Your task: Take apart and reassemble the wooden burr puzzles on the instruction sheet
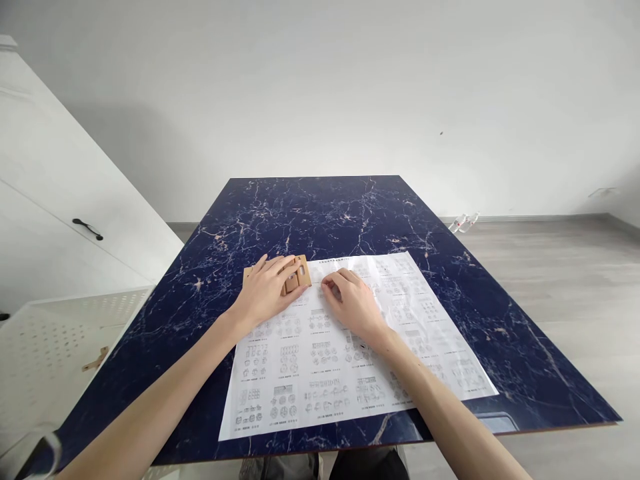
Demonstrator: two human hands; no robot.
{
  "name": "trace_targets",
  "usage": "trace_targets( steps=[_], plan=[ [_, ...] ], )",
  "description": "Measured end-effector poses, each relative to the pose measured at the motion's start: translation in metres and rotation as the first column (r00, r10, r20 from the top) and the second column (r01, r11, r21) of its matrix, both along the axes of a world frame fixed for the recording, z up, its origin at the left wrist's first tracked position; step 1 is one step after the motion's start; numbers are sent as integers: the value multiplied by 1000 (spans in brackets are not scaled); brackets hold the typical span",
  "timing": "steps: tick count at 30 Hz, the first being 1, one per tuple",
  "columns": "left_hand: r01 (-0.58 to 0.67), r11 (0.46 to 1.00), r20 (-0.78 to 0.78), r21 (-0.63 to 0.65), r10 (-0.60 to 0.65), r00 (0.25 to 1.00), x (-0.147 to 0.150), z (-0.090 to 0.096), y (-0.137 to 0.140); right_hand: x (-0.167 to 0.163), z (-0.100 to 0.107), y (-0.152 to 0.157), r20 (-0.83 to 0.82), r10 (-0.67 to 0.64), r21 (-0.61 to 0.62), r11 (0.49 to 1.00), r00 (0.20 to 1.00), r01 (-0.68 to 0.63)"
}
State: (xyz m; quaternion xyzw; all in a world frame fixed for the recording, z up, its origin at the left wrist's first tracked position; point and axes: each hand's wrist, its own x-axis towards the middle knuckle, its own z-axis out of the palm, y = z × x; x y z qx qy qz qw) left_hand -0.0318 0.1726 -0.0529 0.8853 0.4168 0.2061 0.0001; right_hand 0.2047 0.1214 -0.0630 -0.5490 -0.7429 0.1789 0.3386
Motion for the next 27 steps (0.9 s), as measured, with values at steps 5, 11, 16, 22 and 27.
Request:
trace_targets(
  steps=[5, 11, 16, 22, 27],
  plan=[
    [-17, 1000, -62, 0, 17, 998, 0, 1, 0, 1, 0, 0, 10, 0, -2, 1000, 1000, 0],
    [8, 1000, -39, -3, -8, 999, 0, -2, 2, 0, 1, -1, 7, 3, -11, 1000, 1000, -3],
    [-13, 1000, -26, 21, 14, 1000, 2, -5, 2, -1, 2, -1, 12, 7, 0, 1000, 1000, -7],
    [20, 1000, -92, 1, -20, 996, 3, -7, 2, -1, 3, 0, 28, 0, 5, 1000, 1000, -1],
    [-6, 1000, -139, -5, 5, 990, 3, -3, 0, 0, 2, -1, 31, 4, -10, 1000, 1000, -3]
  ],
)
